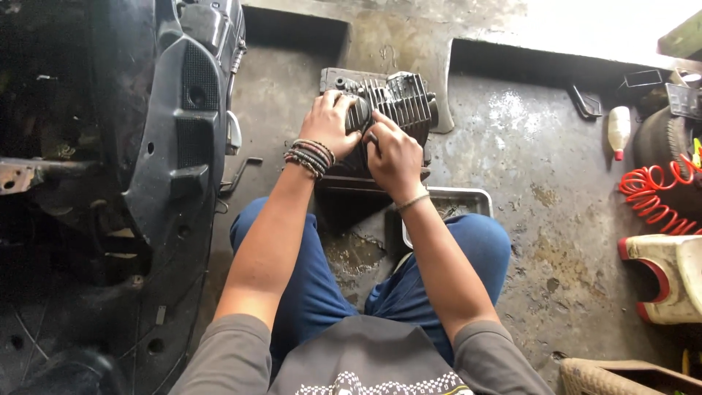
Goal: The person uses a screwdriver to tighten or loosen screws on a motorcycle engine block placed on a metal tray. The person holds the engine steady with one hand while manipulating the tool with the other.
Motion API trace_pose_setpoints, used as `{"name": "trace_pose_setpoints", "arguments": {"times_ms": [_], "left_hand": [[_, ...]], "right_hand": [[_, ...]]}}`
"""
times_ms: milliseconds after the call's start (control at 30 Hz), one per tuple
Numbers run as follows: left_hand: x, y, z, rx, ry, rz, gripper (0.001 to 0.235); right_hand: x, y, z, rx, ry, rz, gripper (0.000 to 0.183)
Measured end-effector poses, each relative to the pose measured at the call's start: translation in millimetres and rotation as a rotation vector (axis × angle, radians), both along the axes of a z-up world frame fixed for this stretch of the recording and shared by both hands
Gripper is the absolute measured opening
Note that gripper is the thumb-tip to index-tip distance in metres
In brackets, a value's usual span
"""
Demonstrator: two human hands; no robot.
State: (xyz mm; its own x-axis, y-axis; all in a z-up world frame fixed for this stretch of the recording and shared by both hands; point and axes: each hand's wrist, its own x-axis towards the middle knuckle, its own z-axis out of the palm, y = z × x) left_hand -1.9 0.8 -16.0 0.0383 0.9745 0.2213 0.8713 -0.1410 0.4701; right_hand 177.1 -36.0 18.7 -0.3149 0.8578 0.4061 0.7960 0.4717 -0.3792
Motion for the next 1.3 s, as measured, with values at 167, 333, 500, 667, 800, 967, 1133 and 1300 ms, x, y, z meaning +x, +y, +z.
{"name": "trace_pose_setpoints", "arguments": {"times_ms": [167,333,500,667,800,967,1133,1300], "left_hand": [[0.9,5.2,-1.0,-0.017,-0.001,0.000,0.064],[0.2,-6.3,12.1,0.000,-0.041,-0.018,0.060],[0.2,-4.2,8.2,0.028,0.002,-0.031,0.065],[-0.5,-5.6,13.0,0.038,0.018,-0.024,0.063],[-0.1,-6.0,14.0,0.036,0.014,-0.037,0.062],[-0.2,-4.2,11.9,0.076,0.013,-0.029,0.062],[-1.5,-5.4,13.0,0.060,0.020,-0.033,0.064],[-1.2,-4.1,10.1,0.096,0.008,-0.028,0.064]], "right_hand": [[8.0,-24.6,26.3,0.005,0.009,0.039,0.010],[7.2,-20.8,29.4,0.093,0.151,0.160,0.012],[11.5,-23.0,33.7,0.083,0.179,0.183,0.013],[14.2,-15.6,28.4,0.110,0.126,0.142,0.015],[18.3,-22.3,27.7,0.133,0.059,0.165,0.014],[17.1,-23.5,37.2,0.090,0.139,0.178,0.012],[16.1,-25.7,32.2,0.049,0.144,0.167,0.012],[3.9,-13.7,28.6,0.121,0.045,0.149,0.007]]}}
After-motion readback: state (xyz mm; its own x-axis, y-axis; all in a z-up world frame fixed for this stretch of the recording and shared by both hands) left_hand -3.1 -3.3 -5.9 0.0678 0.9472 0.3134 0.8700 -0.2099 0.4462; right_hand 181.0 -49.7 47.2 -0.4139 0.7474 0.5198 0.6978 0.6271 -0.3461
